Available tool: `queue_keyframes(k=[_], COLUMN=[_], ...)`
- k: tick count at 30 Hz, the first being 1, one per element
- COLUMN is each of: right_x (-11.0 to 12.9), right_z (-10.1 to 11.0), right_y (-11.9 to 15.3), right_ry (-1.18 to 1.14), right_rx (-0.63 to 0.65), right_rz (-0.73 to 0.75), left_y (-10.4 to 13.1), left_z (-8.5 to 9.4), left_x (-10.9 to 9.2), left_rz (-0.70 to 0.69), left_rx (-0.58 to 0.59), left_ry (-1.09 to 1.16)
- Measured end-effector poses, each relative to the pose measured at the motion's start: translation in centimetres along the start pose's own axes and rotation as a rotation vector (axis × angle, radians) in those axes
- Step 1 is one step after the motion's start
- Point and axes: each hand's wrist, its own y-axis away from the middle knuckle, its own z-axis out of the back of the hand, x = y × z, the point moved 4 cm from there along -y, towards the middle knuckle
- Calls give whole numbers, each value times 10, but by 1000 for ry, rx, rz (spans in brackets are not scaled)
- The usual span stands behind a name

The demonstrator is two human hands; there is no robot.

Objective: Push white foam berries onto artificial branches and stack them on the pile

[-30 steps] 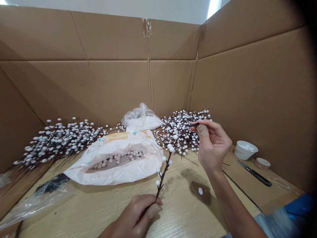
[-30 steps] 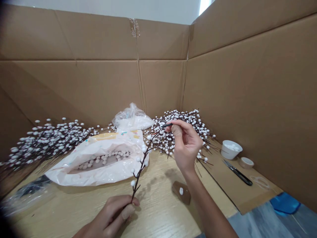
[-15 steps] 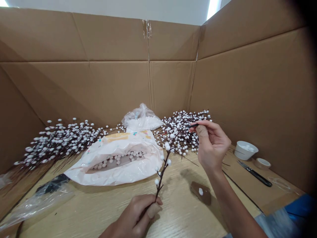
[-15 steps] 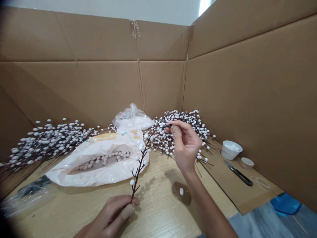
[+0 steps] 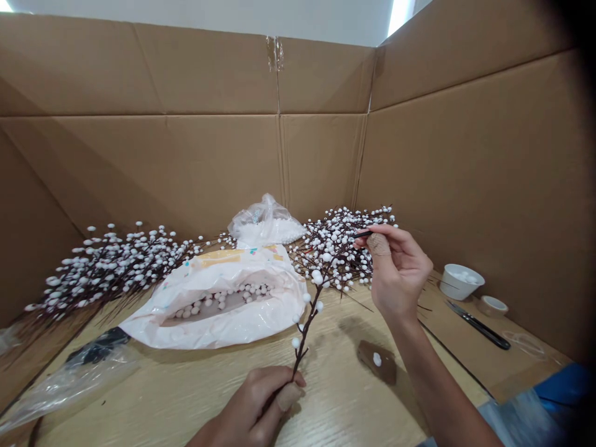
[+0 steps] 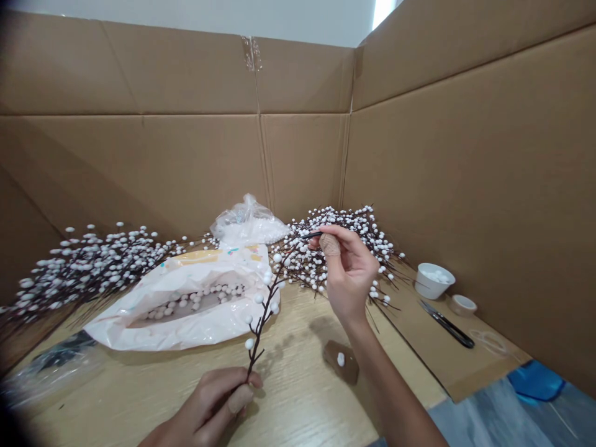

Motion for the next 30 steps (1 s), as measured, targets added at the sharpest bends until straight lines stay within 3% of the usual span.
queue_keyframes(k=[19, 30], right_x=[1, 1], right_z=[-2, 0], right_y=[2, 1], right_ry=[-1, -78], right_rx=[20, -5], right_rz=[-42, -45], left_y=[2, -1], left_z=[-3, -1], left_x=[5, -1], left_rz=[36, -16], left_rx=[14, 8], left_ry=[34, 35])
